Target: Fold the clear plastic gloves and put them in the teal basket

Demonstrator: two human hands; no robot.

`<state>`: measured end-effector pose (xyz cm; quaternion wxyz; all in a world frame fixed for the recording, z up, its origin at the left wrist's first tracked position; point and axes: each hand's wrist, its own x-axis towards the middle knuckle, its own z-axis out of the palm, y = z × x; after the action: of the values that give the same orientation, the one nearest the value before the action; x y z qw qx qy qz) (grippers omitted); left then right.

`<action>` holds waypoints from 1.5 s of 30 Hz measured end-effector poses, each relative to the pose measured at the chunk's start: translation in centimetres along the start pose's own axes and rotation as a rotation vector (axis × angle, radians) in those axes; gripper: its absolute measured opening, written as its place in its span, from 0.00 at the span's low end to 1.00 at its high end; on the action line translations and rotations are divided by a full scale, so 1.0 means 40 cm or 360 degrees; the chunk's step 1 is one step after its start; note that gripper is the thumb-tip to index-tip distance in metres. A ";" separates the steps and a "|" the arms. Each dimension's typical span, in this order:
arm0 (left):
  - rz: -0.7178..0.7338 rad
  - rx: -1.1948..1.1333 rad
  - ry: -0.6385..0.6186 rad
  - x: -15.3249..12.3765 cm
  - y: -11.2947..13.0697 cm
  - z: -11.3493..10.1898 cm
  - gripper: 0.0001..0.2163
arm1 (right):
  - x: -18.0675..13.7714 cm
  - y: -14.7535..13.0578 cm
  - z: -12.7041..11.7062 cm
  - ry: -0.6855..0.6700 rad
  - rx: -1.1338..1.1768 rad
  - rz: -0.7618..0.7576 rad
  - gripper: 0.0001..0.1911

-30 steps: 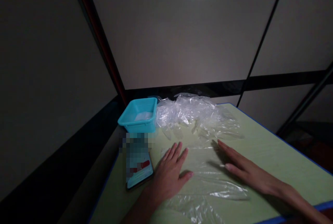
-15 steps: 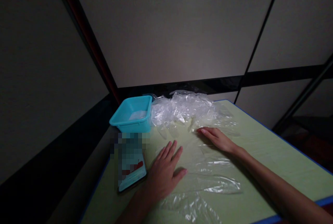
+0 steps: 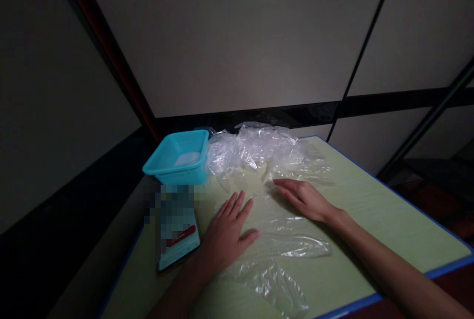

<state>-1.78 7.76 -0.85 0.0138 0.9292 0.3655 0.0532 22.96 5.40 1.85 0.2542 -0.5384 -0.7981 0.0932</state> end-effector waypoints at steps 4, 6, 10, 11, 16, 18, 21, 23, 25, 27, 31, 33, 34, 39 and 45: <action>0.0013 0.0000 0.0023 -0.001 -0.001 0.003 0.30 | 0.002 0.008 0.020 -0.0063 -0.0212 -0.0029 0.20; 0.0015 0.0000 0.0029 -0.001 -0.002 0.004 0.29 | 0.004 0.020 0.028 -0.0038 -0.0267 -0.0003 0.19; 0.0026 -0.0004 0.0042 -0.001 -0.005 0.006 0.29 | 0.000 0.034 0.025 0.0018 -0.0288 0.0047 0.20; 0.0027 -0.0006 0.0044 -0.001 -0.005 0.005 0.29 | -0.001 0.035 0.022 0.0024 -0.0297 0.0037 0.20; 0.0027 -0.0007 0.0032 -0.003 -0.002 -0.001 0.29 | -0.011 0.055 0.003 -0.0017 -0.0485 -0.0212 0.26; 0.0028 -0.0007 0.0028 -0.003 -0.001 -0.001 0.29 | -0.016 0.075 0.001 0.0038 -0.0602 -0.0173 0.29; 0.0029 0.0001 0.0036 -0.002 -0.002 0.002 0.29 | -0.027 0.112 0.004 0.0132 -0.0739 -0.0002 0.32; 0.0036 0.0008 0.0042 -0.001 -0.004 0.005 0.29 | -0.033 0.137 0.005 0.0157 -0.0772 0.0091 0.33; 0.0041 0.0013 0.0051 0.000 -0.006 0.008 0.29 | -0.037 0.152 0.003 0.0177 -0.0780 0.0157 0.33; 0.0039 0.0016 0.0063 0.000 -0.008 0.010 0.29 | -0.036 0.149 -0.002 0.0217 -0.0770 0.0218 0.30; 0.0037 0.0007 0.0070 -0.002 -0.007 0.010 0.29 | -0.027 0.074 -0.006 0.0253 -0.0528 0.0186 0.24; 0.0040 0.0003 0.0067 -0.003 -0.006 0.009 0.29 | -0.027 0.017 0.003 0.0089 -0.0331 0.0020 0.28; 0.0042 0.0005 0.0065 -0.004 -0.006 0.009 0.29 | -0.030 -0.009 0.010 -0.0032 -0.0269 -0.0092 0.31; 0.0061 0.0020 0.0064 -0.004 -0.008 0.009 0.29 | -0.059 -0.054 0.048 -0.0407 -0.0230 -0.0315 0.41; 0.0060 -0.0037 0.0043 -0.004 -0.008 0.001 0.30 | -0.085 -0.021 0.063 -0.0309 -0.0356 -0.0245 0.41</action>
<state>-2.10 7.90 -0.93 0.0187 0.9349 0.3474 0.0701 21.98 2.31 -0.98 0.1207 -0.4891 -0.8631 0.0356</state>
